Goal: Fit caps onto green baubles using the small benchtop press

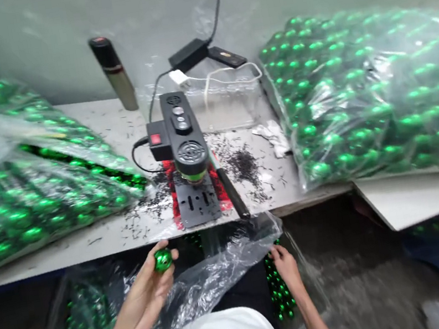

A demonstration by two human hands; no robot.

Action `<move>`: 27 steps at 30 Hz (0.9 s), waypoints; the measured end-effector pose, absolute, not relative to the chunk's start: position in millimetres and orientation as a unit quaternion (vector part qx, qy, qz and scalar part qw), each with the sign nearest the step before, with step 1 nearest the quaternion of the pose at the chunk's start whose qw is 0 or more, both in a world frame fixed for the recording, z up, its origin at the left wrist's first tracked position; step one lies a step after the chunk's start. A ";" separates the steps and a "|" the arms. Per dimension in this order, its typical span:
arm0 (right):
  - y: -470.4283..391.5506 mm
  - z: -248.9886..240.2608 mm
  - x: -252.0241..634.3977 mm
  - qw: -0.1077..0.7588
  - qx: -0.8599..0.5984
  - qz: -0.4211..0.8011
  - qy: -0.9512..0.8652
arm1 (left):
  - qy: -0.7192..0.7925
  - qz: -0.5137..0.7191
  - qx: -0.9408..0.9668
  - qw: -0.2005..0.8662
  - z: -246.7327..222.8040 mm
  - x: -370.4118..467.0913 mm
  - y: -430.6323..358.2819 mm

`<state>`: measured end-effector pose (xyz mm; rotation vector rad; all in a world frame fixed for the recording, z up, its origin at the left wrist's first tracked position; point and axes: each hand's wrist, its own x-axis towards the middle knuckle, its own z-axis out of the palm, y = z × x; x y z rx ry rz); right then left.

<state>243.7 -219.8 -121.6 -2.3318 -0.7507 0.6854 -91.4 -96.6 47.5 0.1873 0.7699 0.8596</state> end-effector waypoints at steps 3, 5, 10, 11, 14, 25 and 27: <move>-200.7 -103.6 255.2 0.308 -0.858 0.258 -0.321 | 0.331 0.447 0.063 0.829 58.4 -80.3 -73.9; -190.9 -92.5 254.1 0.317 -0.847 0.256 -0.341 | 0.321 0.459 0.031 0.828 63.1 -76.9 -63.3; -178.9 -66.5 238.7 0.379 -0.828 0.170 -0.378 | 0.350 0.460 0.022 0.816 65.5 -75.8 -53.4; -178.3 -61.1 236.3 0.391 -0.823 0.145 -0.386 | 0.357 0.460 0.033 0.812 65.1 -75.6 -53.2; -177.9 -44.3 232.0 0.410 -0.812 0.077 -0.409 | 0.375 0.459 0.062 0.803 63.0 -72.8 -53.5; -167.6 4.2 224.3 0.469 -0.778 -0.058 -0.413 | 0.427 0.487 0.150 0.747 55.0 -45.4 -38.2; -168.5 4.0 221.1 0.483 -0.769 -0.044 -0.416 | 0.446 0.487 0.199 0.724 51.0 -40.1 -34.1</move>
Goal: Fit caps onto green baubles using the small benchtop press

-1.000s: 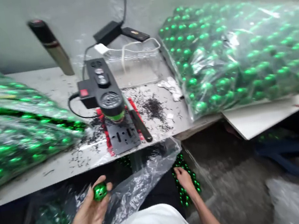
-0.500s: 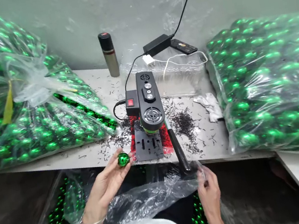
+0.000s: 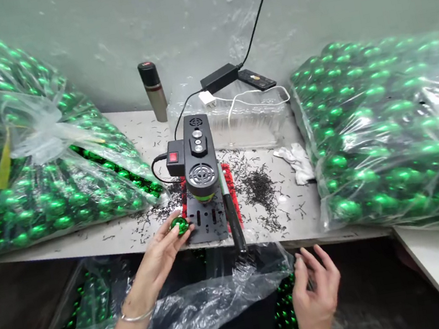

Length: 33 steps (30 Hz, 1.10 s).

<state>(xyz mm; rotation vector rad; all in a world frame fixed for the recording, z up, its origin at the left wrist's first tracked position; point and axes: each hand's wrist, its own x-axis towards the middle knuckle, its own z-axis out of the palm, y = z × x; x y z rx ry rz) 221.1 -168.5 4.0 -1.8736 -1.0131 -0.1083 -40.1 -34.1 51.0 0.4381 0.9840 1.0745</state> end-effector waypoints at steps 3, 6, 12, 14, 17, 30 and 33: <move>-170.7 -1.6 212.6 0.494 -0.746 -0.024 -0.446 | 0.501 0.477 0.292 0.661 40.4 -30.7 -27.4; -172.5 -7.4 200.4 0.491 -0.727 0.001 -0.481 | 0.533 0.466 0.389 0.590 27.4 -21.9 -20.3; -172.7 -3.9 181.7 0.501 -0.712 0.033 -0.492 | 0.565 0.425 0.583 0.401 18.2 -15.5 -7.6; -171.1 0.2 179.6 0.507 -0.707 0.043 -0.491 | 0.549 0.424 0.619 0.369 21.3 -14.2 -4.2; -166.0 9.0 177.8 0.517 -0.693 0.041 -0.500 | 0.516 0.440 0.637 0.366 25.0 -10.6 0.4; -75.5 112.6 171.1 0.579 -0.392 -0.148 -0.700 | 0.475 0.429 0.696 0.327 12.9 -4.9 6.7; -59.1 128.1 163.7 0.538 -0.361 -0.094 -0.756 | 0.471 0.432 0.692 0.335 15.2 -4.3 6.0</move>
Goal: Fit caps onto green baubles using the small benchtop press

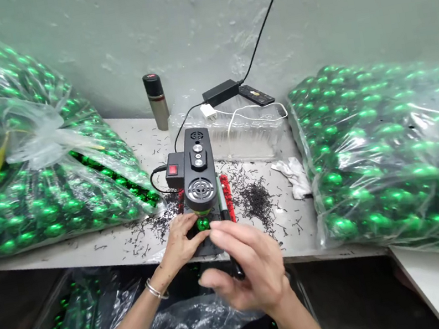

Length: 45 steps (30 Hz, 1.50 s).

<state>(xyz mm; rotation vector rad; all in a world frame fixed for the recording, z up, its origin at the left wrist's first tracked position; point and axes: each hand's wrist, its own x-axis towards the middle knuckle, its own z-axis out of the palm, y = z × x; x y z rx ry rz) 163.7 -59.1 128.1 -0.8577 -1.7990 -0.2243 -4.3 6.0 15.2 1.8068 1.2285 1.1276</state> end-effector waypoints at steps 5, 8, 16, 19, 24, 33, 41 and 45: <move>-48.7 106.7 151.9 0.555 -0.373 -0.076 -0.740 | 0.468 0.450 0.668 0.364 17.7 -2.4 5.5; -45.2 78.6 148.3 0.551 -0.377 -0.106 -0.736 | 0.465 0.452 0.668 0.365 18.9 -1.9 5.4; -39.1 43.2 145.7 0.600 -0.359 -0.142 -0.701 | 0.464 0.442 0.685 0.347 15.4 -1.0 4.0; -38.8 36.4 145.4 0.607 -0.359 -0.154 -0.692 | 0.465 0.433 0.693 0.340 14.9 -0.5 3.7; -34.6 23.3 147.3 0.596 -0.347 -0.164 -0.705 | 0.465 0.442 0.686 0.344 14.5 -0.2 2.7; -44.0 100.9 140.1 0.626 -0.370 -0.064 -0.683 | 0.465 0.455 0.687 0.324 12.1 -1.1 -1.3; -45.7 131.5 133.1 0.649 -0.393 -0.033 -0.651 | 0.436 0.389 0.751 0.308 18.3 -58.5 -90.3; -45.5 120.1 131.3 0.647 -0.386 -0.050 -0.656 | 0.455 0.423 0.754 0.213 39.0 -76.6 -55.5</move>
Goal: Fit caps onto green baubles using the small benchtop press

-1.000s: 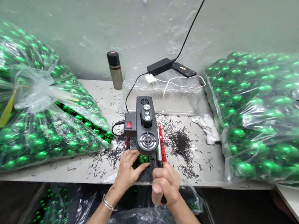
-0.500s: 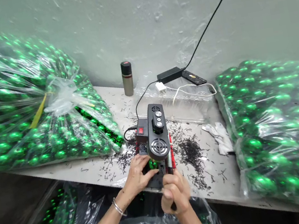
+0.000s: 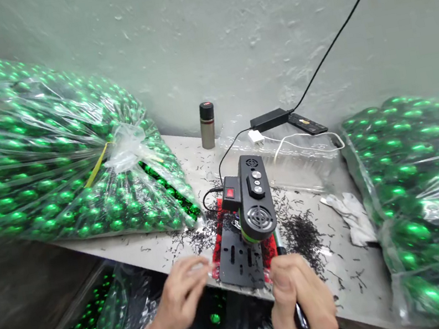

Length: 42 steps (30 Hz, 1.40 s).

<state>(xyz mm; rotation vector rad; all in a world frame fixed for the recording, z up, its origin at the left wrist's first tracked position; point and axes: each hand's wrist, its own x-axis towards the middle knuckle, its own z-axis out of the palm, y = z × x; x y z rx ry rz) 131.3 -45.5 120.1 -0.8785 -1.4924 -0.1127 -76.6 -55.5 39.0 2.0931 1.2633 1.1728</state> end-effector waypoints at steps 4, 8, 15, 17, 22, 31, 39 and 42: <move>-47.0 119.9 132.5 0.640 -0.384 -0.046 -0.664 | 0.569 0.401 0.709 0.114 62.2 -86.2 31.1; -48.3 122.0 133.7 0.622 -0.391 -0.053 -0.676 | 0.603 0.340 0.712 0.114 65.4 -88.3 87.7; -48.8 117.6 133.8 0.612 -0.391 -0.043 -0.686 | 0.638 0.151 0.753 0.061 67.2 -75.6 98.1; -49.9 117.0 135.0 0.609 -0.391 -0.041 -0.689 | 0.644 0.142 0.751 0.037 73.4 -76.5 89.4; -51.4 117.3 137.0 0.603 -0.391 -0.044 -0.694 | 0.611 0.412 0.618 0.273 78.6 -80.1 45.5; -49.9 116.7 136.1 0.605 -0.393 -0.041 -0.691 | 0.464 0.484 0.322 0.669 43.5 -35.1 7.9; -50.7 112.8 137.1 0.599 -0.392 -0.035 -0.697 | 0.563 0.404 0.615 0.377 21.4 -10.7 -0.6; -51.1 111.6 137.4 0.596 -0.393 -0.034 -0.700 | 0.542 0.398 0.685 0.279 18.0 -4.9 -3.6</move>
